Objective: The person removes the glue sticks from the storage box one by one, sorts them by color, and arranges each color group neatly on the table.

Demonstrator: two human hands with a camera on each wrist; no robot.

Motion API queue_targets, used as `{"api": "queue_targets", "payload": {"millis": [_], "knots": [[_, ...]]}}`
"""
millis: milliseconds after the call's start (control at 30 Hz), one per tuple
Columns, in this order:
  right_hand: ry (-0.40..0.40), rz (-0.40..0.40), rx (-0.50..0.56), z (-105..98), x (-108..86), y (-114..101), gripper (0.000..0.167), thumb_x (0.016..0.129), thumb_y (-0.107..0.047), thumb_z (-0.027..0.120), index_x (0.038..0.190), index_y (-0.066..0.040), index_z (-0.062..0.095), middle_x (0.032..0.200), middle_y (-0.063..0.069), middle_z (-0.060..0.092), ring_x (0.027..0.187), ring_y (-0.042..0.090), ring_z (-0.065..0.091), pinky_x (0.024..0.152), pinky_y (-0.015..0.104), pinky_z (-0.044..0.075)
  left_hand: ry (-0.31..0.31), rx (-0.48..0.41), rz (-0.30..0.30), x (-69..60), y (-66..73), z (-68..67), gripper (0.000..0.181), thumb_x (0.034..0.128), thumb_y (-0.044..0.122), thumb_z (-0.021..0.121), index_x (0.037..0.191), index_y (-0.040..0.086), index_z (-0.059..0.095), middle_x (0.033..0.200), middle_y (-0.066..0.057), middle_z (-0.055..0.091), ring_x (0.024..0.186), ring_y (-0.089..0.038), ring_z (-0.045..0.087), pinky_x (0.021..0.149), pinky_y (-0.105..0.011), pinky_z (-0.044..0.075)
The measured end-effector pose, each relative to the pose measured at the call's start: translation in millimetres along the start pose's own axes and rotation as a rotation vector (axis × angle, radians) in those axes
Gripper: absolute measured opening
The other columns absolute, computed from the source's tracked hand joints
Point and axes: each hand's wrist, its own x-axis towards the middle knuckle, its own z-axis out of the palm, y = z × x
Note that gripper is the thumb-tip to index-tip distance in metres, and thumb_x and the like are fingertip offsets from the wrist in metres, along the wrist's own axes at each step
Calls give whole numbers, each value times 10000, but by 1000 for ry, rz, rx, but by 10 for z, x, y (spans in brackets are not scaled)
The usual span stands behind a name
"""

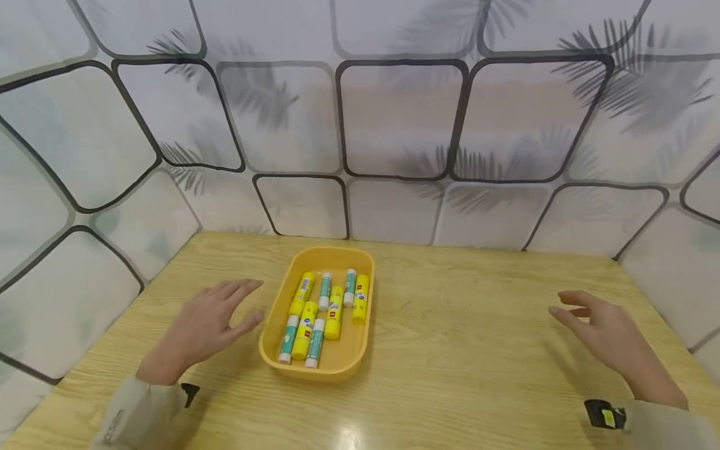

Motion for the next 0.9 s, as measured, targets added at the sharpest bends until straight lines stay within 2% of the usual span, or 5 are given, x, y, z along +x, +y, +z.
{"api": "queue_targets", "payload": {"millis": [100, 300, 367, 667, 900], "knots": [[55, -20, 25, 2, 110, -140, 475, 1031, -270, 611, 1216, 167, 593, 1177, 403, 607, 897, 520, 647, 633, 600, 550, -33, -19, -1, -23, 33, -3, 604, 997, 490, 590, 1430, 70, 573, 1352, -158, 622, 1152, -416, 619, 882, -609, 529], [25, 22, 177, 9, 261, -379, 435, 1035, -258, 614, 1235, 128, 614, 1119, 304, 680, 775, -13, 640, 614, 284, 578, -80, -69, -31, -24, 75, 33, 625, 1004, 502, 568, 1456, 72, 544, 1399, -184, 586, 1168, -436, 611, 908, -623, 515], [-3, 34, 258, 5, 323, -444, 432, 1041, -235, 603, 1255, 140, 593, 1099, 246, 701, 783, -105, 598, 630, 218, 573, -72, -72, -27, -18, 74, 49, 624, 999, 493, 578, 1454, 67, 545, 1404, -187, 581, 1169, -431, 612, 901, -620, 518], [-90, 59, 438, -9, 615, -746, 477, 1053, -220, 579, 1324, 167, 514, 1178, 226, 669, 851, -59, 635, 721, 218, 589, -91, -62, -27, 107, 101, 134, 613, 976, 479, 617, 1427, 68, 570, 1418, -173, 573, 1214, -410, 589, 926, -621, 506], [-133, 70, 596, 7, 797, -971, 464, 1057, -206, 570, 1332, 159, 491, 1092, 46, 666, 874, 24, 680, 754, 327, 618, -113, -82, 27, 150, 107, 157, 593, 972, 453, 639, 1411, 59, 584, 1433, -165, 565, 1228, -398, 579, 941, -608, 496]]}}
